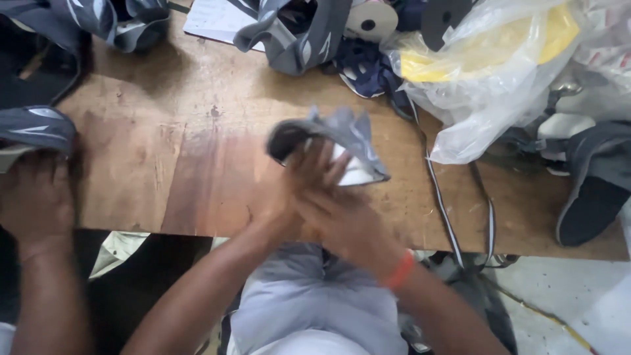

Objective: Inspect and handle shoe upper components to prepare them for assembly.

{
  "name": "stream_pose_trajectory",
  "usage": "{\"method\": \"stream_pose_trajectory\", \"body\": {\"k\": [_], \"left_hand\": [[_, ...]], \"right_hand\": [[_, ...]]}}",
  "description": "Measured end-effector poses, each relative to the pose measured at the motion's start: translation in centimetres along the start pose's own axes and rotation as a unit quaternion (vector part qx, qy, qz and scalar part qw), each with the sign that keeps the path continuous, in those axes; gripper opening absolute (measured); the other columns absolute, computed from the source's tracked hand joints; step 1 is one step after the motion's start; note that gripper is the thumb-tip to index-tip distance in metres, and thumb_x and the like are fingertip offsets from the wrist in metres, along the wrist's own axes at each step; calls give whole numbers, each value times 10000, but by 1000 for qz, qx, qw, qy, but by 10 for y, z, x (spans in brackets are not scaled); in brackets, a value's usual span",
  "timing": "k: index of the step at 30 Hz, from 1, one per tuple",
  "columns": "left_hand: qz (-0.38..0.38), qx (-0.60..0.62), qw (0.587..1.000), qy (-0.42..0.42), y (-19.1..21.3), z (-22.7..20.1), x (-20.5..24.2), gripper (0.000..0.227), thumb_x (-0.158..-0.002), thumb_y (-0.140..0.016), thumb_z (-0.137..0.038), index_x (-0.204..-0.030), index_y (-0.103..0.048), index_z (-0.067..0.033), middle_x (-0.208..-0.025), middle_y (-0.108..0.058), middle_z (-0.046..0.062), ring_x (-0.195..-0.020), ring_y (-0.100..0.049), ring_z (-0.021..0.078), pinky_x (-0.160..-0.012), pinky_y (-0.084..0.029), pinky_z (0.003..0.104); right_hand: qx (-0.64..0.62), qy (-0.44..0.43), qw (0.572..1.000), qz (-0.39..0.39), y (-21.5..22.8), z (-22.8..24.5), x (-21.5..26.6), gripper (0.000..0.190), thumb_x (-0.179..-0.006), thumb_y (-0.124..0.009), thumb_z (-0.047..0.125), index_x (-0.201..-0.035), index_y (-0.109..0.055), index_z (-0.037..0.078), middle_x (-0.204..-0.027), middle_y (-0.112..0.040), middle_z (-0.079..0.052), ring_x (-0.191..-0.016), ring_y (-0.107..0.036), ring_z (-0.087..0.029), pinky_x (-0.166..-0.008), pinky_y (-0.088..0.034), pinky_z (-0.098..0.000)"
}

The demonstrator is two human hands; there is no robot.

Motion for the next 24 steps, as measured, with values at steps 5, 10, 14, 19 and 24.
{"method": "stream_pose_trajectory", "body": {"k": [5,10,14,19,24], "left_hand": [[-85,241,965,60,37,-10,-15,509,-972,-554,-183,-1429,-483,30,-1334,-605,263,-1253,-558,412,-1016,-439,473],[88,203,969,107,-4,-14,-9,387,-1041,-529,-254,-1386,-544,-80,-1146,-674,225,-1028,-666,378,-824,-537,479],[100,163,976,99,-14,-23,-23,412,-1002,-513,-151,-1400,-529,-45,-1118,-687,211,-971,-699,353,-770,-558,469],[97,154,966,183,-13,-24,-60,334,-974,-530,-147,-1282,-595,-34,-984,-711,184,-815,-716,353,-648,-561,488],[1,159,974,159,-40,-23,-38,237,-970,-535,-126,-1140,-684,-56,-977,-729,164,-867,-714,327,-741,-561,459]], "right_hand": [[41,-96,993,56,-16,-94,-12,427,-968,-580,241,-1362,-629,82,-1381,-655,-138,-1250,-620,-350,-1007,-500,-435],[-84,-417,903,57,-35,-143,15,482,-1052,-461,444,-1350,-573,82,-1303,-633,-237,-1234,-587,-407,-986,-496,-469],[113,-372,909,151,-47,-173,38,429,-1079,-403,408,-1301,-604,101,-1193,-660,-268,-1093,-633,-466,-894,-525,-535],[179,-325,922,110,-40,-152,23,447,-1046,-491,392,-1370,-505,84,-944,-709,-273,-879,-689,-479,-730,-532,-598],[153,-278,948,31,-37,-153,29,434,-1043,-540,399,-1339,-533,82,-1000,-710,-267,-931,-680,-487,-758,-534,-588]]}}
Point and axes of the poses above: each hand's wrist, its own x-axis away from the middle knuckle, its own y-axis out of the back of the hand, z = x × y, the point moved 1 cm from there along -x, towards the middle knuckle
